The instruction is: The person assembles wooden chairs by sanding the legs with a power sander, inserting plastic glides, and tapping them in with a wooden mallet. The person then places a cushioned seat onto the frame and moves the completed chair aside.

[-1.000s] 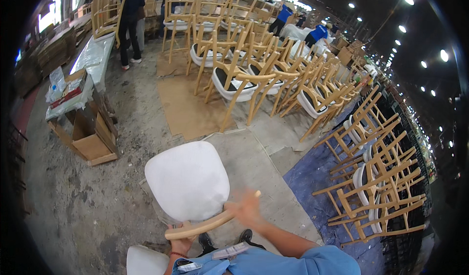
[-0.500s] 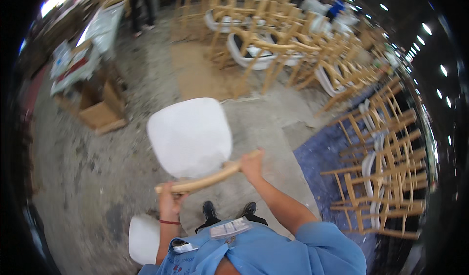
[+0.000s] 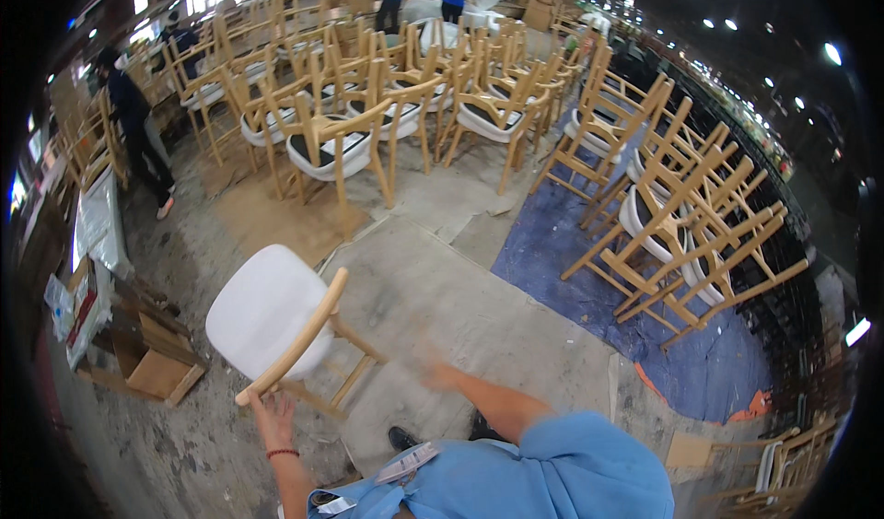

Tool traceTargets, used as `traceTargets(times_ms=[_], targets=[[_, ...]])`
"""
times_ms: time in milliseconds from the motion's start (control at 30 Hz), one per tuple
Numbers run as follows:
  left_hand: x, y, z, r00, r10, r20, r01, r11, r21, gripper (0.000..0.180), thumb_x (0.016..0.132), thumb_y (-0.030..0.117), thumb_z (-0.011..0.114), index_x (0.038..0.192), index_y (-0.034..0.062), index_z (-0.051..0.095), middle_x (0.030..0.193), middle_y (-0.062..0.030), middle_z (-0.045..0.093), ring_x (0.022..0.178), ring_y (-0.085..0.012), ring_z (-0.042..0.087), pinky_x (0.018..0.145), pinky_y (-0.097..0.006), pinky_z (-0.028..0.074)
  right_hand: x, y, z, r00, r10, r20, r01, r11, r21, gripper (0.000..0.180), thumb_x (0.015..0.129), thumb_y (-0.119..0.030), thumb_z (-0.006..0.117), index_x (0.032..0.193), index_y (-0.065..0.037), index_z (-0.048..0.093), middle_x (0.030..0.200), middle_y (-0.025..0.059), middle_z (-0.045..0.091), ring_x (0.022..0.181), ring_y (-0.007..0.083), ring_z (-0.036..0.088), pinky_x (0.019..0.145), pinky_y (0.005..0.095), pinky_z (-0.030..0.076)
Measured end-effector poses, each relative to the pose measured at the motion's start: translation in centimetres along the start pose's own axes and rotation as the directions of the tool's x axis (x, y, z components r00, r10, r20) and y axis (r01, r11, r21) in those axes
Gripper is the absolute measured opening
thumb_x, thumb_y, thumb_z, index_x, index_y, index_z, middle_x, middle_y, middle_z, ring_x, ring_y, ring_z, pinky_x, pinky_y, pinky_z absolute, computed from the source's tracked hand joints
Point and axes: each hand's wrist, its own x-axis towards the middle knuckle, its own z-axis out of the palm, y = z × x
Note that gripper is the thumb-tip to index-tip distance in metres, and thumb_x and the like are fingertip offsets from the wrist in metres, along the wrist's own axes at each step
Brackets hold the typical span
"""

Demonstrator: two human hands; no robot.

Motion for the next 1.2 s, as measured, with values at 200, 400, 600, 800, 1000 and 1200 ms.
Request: traceTargets(times_ms=[200, 400, 600, 800, 1000, 1200], targets=[[-9.7, -3.7, 0.5, 0.832, -0.464, 0.305, -0.273, 0.135, 0.952, 0.065, 0.090, 0.036, 0.068, 0.141, 0.0034, 0.045, 0.136, -0.0153, 0.056, 0.118, -0.0279, 0.058, 0.093, -0.042, 0.050, -24.7, 13.6, 6.9, 0.651, 0.448, 0.613, -0.640, 0.758, 0.126, 0.107, 0.079, -0.082, 0.050, 0.151, -0.004, 0.034, 0.155, 0.0223, 0.035, 0.136, 0.0396, 0.041, 0.106, 0.0491, 0.040], [-23.3, -5.3, 16.1, 0.007, -0.982, 0.189, -0.815, 0.104, 0.570, 0.067, 0.092, 0.031, 0.067, 0.145, -0.0002, 0.041, 0.144, -0.0153, 0.051, 0.130, -0.0214, 0.050, 0.109, -0.033, 0.038, -35.2, 25.1, 9.5, 0.432, 0.686, 0.586, -0.891, 0.427, 0.156, 0.075, 0.089, -0.053, 0.064, 0.146, -0.008, 0.045, 0.135, 0.0181, 0.056, 0.113, 0.0349, 0.061, 0.084, 0.0459, 0.054], [-34.0, -15.1, 26.7, -0.213, -0.974, -0.070, -0.818, 0.139, 0.558, 0.091, 0.087, 0.017, 0.073, 0.154, -0.0031, 0.015, 0.155, -0.0211, 0.035, 0.140, -0.0251, 0.038, 0.113, -0.034, 0.032, -39.6, 29.4, 9.8, 0.675, 0.677, 0.293, -0.521, 0.157, 0.839, 0.067, 0.089, -0.043, 0.066, 0.143, -0.008, 0.047, 0.133, 0.0161, 0.057, 0.108, 0.0305, 0.062, 0.086, 0.0457, 0.053], [-43.1, -23.0, 35.5, -0.222, -0.969, -0.108, -0.959, 0.198, 0.201, 0.104, 0.083, 0.019, 0.077, 0.156, -0.0014, 0.006, 0.157, -0.0241, 0.028, 0.145, -0.0284, 0.030, 0.116, -0.036, 0.027, -48.0, 33.9, 14.1, 0.570, 0.763, 0.306, -0.387, -0.080, 0.919, 0.066, 0.088, -0.037, 0.067, 0.143, -0.007, 0.048, 0.121, 0.0165, 0.063, 0.098, 0.0287, 0.065, 0.080, 0.0450, 0.055], [-45.6, -32.8, 40.9, -0.372, -0.903, -0.217, -0.923, 0.383, -0.011, 0.093, 0.086, 0.018, 0.069, 0.155, -0.0030, 0.010, 0.155, -0.0260, 0.028, 0.144, -0.0366, 0.031, 0.116, -0.039, 0.031, -56.8, 37.6, 19.9, 0.348, 0.814, 0.465, -0.269, -0.388, 0.881, 0.050, 0.091, -0.033, 0.067, 0.128, -0.002, 0.058, 0.111, 0.0179, 0.065, 0.089, 0.0297, 0.067, 0.067, 0.0425, 0.057], [-51.2, -43.8, 49.0, -0.267, -0.855, -0.446, -0.883, 0.402, -0.243, 0.094, 0.087, 0.021, 0.071, 0.153, -0.0066, 0.010, 0.155, -0.0276, 0.027, 0.145, -0.0361, 0.030, 0.118, -0.039, 0.028, -60.3, 40.4, 21.8, 0.258, 0.821, 0.510, -0.065, -0.512, 0.857, 0.046, 0.089, -0.034, 0.067, 0.122, -0.002, 0.062, 0.107, 0.0205, 0.064, 0.084, 0.0304, 0.067, 0.064, 0.0429, 0.058]])
